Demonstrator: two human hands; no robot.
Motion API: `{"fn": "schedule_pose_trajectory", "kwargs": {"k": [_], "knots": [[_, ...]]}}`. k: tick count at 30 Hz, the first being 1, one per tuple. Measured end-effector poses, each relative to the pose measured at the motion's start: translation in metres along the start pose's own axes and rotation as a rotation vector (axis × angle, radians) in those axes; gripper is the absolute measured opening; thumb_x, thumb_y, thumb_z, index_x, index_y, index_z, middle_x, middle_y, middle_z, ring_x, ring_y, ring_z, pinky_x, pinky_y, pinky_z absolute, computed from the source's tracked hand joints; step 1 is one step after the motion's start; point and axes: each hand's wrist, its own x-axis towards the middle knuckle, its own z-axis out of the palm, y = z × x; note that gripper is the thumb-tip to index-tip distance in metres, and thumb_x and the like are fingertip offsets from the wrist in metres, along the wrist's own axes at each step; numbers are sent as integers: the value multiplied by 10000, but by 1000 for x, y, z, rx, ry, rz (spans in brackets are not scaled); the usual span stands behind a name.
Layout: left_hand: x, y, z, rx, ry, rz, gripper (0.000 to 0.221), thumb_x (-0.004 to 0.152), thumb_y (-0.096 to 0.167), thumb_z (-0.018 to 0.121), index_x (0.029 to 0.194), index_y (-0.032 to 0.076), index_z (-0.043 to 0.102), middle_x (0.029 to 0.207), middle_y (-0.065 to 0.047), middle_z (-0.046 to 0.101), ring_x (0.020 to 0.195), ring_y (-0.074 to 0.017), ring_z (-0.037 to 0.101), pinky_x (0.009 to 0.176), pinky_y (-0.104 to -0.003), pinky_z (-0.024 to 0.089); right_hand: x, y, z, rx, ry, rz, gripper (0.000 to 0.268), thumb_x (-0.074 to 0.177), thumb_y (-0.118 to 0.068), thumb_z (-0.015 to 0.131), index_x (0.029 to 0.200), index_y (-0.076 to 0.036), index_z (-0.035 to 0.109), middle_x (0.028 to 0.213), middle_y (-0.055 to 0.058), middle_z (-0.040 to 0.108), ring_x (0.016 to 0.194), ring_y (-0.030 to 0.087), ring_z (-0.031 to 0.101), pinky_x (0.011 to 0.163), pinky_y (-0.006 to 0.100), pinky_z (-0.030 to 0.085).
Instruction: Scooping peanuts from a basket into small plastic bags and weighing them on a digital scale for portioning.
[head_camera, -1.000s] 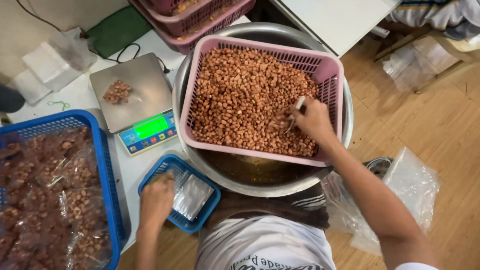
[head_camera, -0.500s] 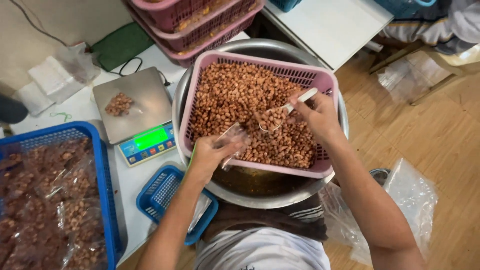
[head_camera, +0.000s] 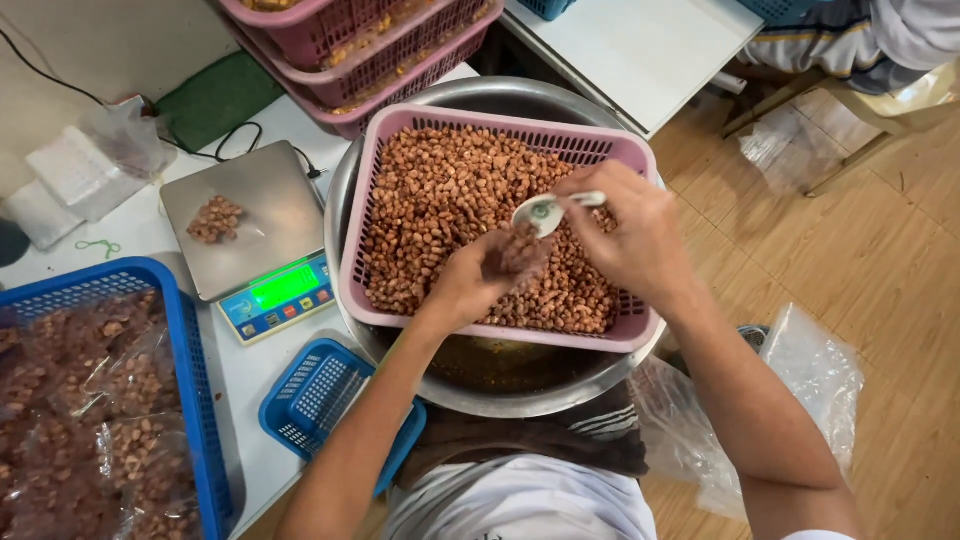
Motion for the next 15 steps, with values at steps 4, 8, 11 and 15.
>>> {"fn": "schedule_pose_trajectory", "kwargs": {"k": [4, 8, 11, 15], "knots": [[14, -31, -3, -25, -20, 21, 421, 824, 73, 825, 1224, 107, 697, 934, -79, 769, 901, -210, 759, 857, -396, 625, -2, 3, -10, 62, 80, 192, 93, 978, -132, 788, 1029, -61, 756, 953, 136, 757, 855, 314, 751, 735, 380, 591], [-1, -35, 5, -75, 93, 58, 240, 947, 231, 757, 1169, 143, 727, 855, -31, 776, 823, -143, 756, 748, -335, 623, -7, 24, -8, 463, 210, 570, 83, 1004, -50, 731, 1079, -17, 726, 936, 137, 699, 820, 191, 716, 710, 323, 654], [-7, -32, -16, -17, 204, 68, 156, 991, 296, 685, 1090, 191, 747, 806, -19, 786, 800, -131, 757, 729, -302, 614, -27, 55, -2, 483, 232, 606, 88, 1014, -55, 756, 1067, 10, 727, 917, 162, 677, 799, 209, 713, 683, 349, 646], [-5, 16, -81, 174, 628, 330, 185, 1008, 229, 635, 1005, 73, 733, 881, -195, 764, 915, -365, 747, 867, -482, 558, -40, 51, 8, 381, 171, 677, 65, 1002, -46, 766, 1059, -21, 747, 860, 184, 673, 735, 265, 728, 629, 357, 602]]}}
